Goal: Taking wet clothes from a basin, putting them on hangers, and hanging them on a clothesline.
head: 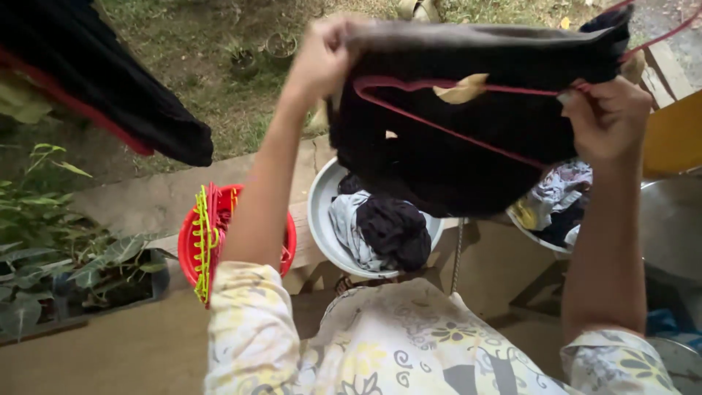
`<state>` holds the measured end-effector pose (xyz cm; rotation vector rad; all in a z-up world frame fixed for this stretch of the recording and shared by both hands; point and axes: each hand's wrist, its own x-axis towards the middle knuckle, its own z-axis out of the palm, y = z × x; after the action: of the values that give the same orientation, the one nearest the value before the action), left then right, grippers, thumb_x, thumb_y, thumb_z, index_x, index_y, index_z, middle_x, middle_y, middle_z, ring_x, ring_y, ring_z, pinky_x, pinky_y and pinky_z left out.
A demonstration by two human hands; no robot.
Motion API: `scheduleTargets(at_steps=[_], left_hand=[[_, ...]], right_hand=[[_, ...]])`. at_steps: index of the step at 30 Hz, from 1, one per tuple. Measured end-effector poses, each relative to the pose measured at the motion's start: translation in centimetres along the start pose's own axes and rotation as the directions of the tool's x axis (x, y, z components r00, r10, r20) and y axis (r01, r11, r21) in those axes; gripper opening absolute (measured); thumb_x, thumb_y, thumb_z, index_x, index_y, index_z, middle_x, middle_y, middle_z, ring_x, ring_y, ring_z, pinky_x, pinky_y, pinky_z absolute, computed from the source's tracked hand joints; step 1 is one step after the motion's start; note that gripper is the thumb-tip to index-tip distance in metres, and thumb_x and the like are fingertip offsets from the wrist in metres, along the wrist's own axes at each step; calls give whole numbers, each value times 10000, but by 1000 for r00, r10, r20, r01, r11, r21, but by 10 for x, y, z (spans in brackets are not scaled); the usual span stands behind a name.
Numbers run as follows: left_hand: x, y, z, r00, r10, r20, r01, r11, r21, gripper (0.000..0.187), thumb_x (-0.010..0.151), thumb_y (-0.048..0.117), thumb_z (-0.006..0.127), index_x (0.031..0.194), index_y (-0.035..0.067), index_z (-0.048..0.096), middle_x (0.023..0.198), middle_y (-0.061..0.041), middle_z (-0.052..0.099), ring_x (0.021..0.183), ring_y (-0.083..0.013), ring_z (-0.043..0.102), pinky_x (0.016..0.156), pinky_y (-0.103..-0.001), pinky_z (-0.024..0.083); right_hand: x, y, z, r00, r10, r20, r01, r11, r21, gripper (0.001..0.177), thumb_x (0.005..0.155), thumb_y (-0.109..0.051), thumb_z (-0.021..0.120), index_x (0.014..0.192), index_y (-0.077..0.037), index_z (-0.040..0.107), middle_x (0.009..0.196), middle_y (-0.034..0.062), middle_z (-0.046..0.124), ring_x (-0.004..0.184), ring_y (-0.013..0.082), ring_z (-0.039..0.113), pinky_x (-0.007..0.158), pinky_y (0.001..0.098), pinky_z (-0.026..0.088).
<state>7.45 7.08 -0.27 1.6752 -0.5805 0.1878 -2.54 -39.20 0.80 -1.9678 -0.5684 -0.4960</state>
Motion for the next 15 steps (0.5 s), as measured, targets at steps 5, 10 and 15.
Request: scheduleTargets(at_steps=[5,10,15], left_hand=[[1,59,-33,984,150,-97,-73,833,548,205,990,163,777,1146,40,726,1044,-162,770,939,-289,762,795,-377,584],[-72,132,21,910,377,-172,-136,664,735,253,994,55,653,1247,54,636,1207,-242,647,1045,-411,657,876,-481,550],[-137,126,68,901,363,-238,-150,776,613,282,938,7,569,1217,43,568,1117,-210,626,1021,-397,638,903,-478,532]], right_hand=[[8,4,14,996,-5,-90,-7,991,-136,41,1158,98,658,1118,97,651,989,77,727,846,79,672,722,204,507],[34,-38,53,968,37,-249,-81,983,-167,103,1066,37,730,1027,64,638,884,37,671,778,95,667,695,220,501],[33,-25,81,960,1,-280,-55,981,-187,120,1058,-8,758,1017,71,677,896,90,681,793,161,634,757,278,494]])
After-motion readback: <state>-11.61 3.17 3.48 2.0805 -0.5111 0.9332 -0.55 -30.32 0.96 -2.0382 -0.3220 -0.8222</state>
